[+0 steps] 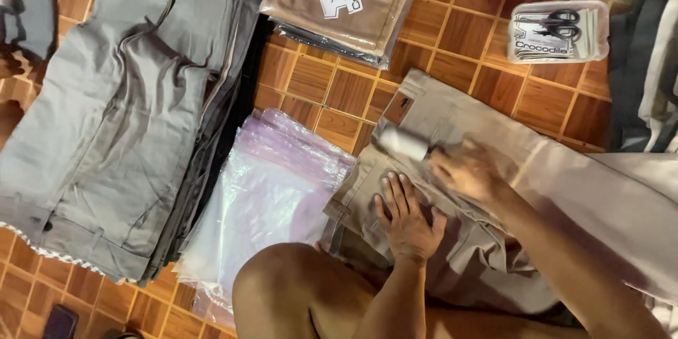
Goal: Cleaning pants with a lint roller and folding them.
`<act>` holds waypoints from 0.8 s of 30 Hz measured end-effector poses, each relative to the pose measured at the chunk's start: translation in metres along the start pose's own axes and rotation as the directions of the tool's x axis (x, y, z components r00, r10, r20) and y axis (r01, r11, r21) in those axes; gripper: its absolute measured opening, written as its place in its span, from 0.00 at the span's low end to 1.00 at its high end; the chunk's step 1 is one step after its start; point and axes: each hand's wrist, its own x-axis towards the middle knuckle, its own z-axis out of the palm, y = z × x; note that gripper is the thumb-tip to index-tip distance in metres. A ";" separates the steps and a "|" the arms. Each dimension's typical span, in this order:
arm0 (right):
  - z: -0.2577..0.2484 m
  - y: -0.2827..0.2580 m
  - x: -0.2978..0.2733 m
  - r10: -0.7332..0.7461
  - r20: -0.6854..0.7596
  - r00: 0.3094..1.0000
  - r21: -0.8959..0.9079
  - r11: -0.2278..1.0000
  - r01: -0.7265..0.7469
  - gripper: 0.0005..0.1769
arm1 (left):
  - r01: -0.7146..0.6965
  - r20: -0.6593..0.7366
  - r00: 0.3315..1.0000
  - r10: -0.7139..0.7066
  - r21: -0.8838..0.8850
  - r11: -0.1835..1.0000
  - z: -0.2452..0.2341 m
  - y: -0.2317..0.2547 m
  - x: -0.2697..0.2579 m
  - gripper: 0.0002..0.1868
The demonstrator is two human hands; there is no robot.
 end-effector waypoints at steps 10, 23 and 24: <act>0.004 -0.011 0.007 0.177 -0.073 0.982 -0.163 0.969 -0.186 0.08 | -0.007 0.006 1.000 0.007 -0.070 0.998 0.004 -0.001 0.000 0.52; -0.119 0.068 0.115 0.576 -0.264 0.774 -0.119 0.777 -0.619 0.12 | -0.036 -0.245 0.964 0.099 0.250 0.968 0.014 -0.006 -0.001 0.53; -0.135 0.074 0.121 0.578 -0.263 0.773 -0.124 0.774 -0.621 0.12 | -0.041 -0.242 0.965 0.102 0.247 0.968 0.013 -0.005 -0.002 0.53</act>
